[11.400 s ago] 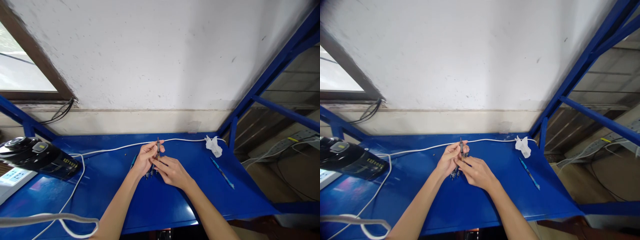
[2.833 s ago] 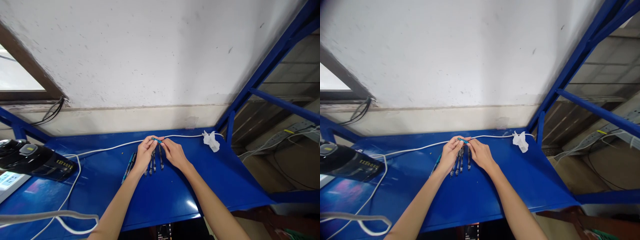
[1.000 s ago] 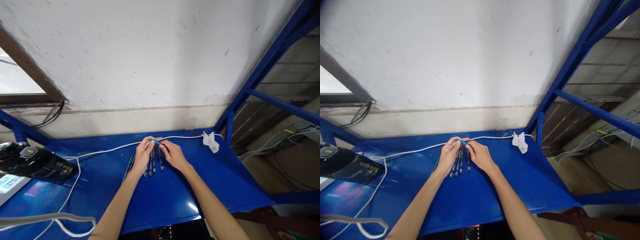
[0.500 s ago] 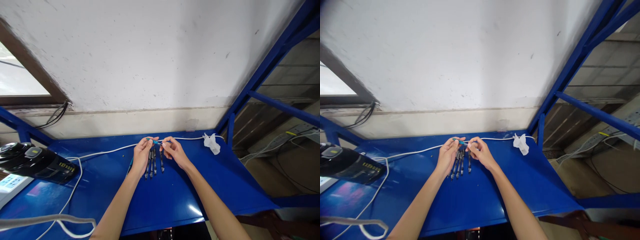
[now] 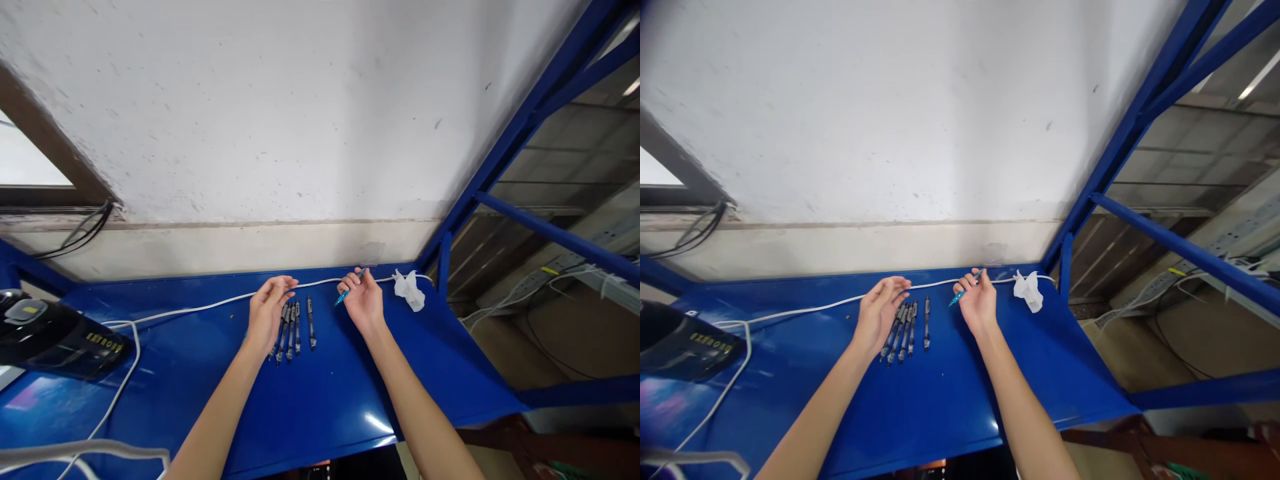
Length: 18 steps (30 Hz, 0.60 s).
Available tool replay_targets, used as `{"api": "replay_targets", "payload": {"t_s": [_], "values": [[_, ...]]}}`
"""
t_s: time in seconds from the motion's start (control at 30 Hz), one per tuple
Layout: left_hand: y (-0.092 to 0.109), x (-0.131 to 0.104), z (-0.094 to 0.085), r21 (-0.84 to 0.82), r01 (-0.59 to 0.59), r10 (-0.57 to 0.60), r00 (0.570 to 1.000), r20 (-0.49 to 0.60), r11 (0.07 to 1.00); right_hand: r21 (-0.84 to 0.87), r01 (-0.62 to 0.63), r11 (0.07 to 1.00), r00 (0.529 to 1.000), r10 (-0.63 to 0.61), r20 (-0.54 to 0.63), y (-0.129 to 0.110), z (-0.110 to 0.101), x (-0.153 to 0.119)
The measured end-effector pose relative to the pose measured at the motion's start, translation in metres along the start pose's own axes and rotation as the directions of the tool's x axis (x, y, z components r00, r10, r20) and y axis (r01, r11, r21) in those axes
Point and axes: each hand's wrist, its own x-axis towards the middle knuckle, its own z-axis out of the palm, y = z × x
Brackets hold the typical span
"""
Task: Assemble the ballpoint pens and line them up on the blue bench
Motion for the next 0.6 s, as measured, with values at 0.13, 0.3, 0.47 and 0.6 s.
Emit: {"api": "replay_targets", "payload": {"t_s": [0.13,0.3,0.47,0.6], "values": [[0.007,0.007,-0.007,-0.168,0.036,-0.050,0.995,-0.085,0.985,0.063,-0.009,0.998,1.000,0.010,-0.009,-0.013,-0.007,-0.001],[0.015,0.009,-0.010,-0.288,0.058,-0.098,0.987,-0.126,0.956,0.122,0.028,0.992,0.996,-0.018,-0.085,-0.022,-0.013,-0.002],[0.018,0.010,-0.013,-0.339,0.067,-0.124,0.981,-0.149,0.938,0.135,0.064,0.989,0.995,-0.053,-0.086,-0.026,-0.013,-0.002],[0.018,0.010,-0.014,-0.350,0.067,-0.128,0.980,-0.152,0.934,0.140,0.059,0.988,0.997,-0.050,-0.066,-0.026,-0.015,-0.002]]}}
